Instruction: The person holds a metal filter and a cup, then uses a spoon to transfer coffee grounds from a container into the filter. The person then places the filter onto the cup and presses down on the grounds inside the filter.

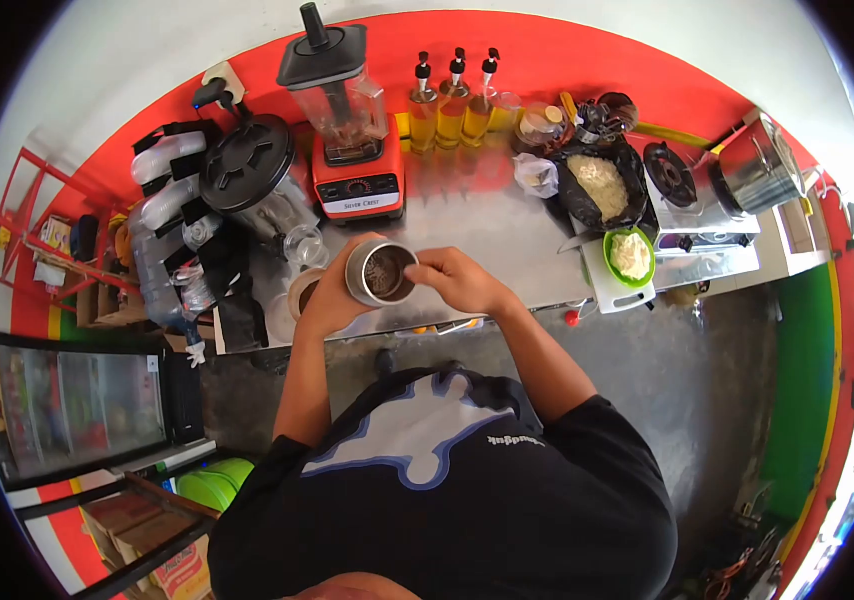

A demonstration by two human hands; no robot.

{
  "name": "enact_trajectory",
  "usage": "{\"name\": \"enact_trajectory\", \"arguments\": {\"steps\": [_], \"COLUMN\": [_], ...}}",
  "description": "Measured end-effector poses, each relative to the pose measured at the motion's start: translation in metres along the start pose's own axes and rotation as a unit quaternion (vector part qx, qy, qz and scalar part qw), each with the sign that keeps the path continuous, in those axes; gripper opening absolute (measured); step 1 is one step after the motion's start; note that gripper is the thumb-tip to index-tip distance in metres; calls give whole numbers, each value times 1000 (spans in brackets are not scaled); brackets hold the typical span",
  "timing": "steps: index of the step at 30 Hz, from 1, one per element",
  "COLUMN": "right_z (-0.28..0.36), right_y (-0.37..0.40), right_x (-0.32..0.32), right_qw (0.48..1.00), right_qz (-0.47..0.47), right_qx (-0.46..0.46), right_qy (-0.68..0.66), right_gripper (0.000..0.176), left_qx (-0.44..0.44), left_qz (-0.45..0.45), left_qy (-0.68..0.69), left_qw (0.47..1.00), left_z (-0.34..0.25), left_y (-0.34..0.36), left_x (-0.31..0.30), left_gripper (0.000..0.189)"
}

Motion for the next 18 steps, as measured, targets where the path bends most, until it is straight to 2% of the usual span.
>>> {"name": "enact_trajectory", "arguments": {"steps": [1, 2, 4, 7, 11, 13, 15, 17, 18], "right_z": [-1, -1, -1, -4, -6, -2, -4, 3, 12], "right_y": [1, 3, 5, 4, 5, 11, 11, 12, 13], "right_x": [-6, -6, 8, -3, 3, 2, -3, -15, -14], "right_qw": [999, 999, 999, 999, 1000, 998, 999, 995, 996], "right_qz": [-47, -49, 26, -26, -13, 6, -21, -83, -81], "right_qx": [-1, 0, 24, 30, -11, 62, 46, 20, 5], "right_qy": [0, -1, -7, -19, -18, 1, 20, 48, 46], "right_gripper": [33, 33, 35, 36, 37, 39, 41, 43, 45], "left_qx": [-2, -3, 2, -7, -17, 23, 30, 15, 35], "left_qz": [-16, -13, 30, 18, 26, 38, 29, 3, 16], "left_qy": [-25, -25, 10, -12, 11, 18, 26, 99, 90], "left_qw": [1000, 1000, 999, 1000, 999, 999, 999, 995, 995], "left_z": [0, 4, 9, 9, 11, 7, 9, 20, 13], "left_y": [-1, -1, -1, 0, -2, -2, -4, -9, -13], "left_x": [-2, -3, 0, 2, 5, 11, 17, 19, 22], "left_gripper": [89, 89, 95, 94, 93, 91, 93, 95, 96]}}
Point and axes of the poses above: each hand's wrist, its own y-axis away from the middle knuckle, its own x-axis out of the palm, z = x × y, the point moved 8 cm from there along -y, towards the middle knuckle, and after that the axes turned 2 degrees about -x, right-handed, at the moved point
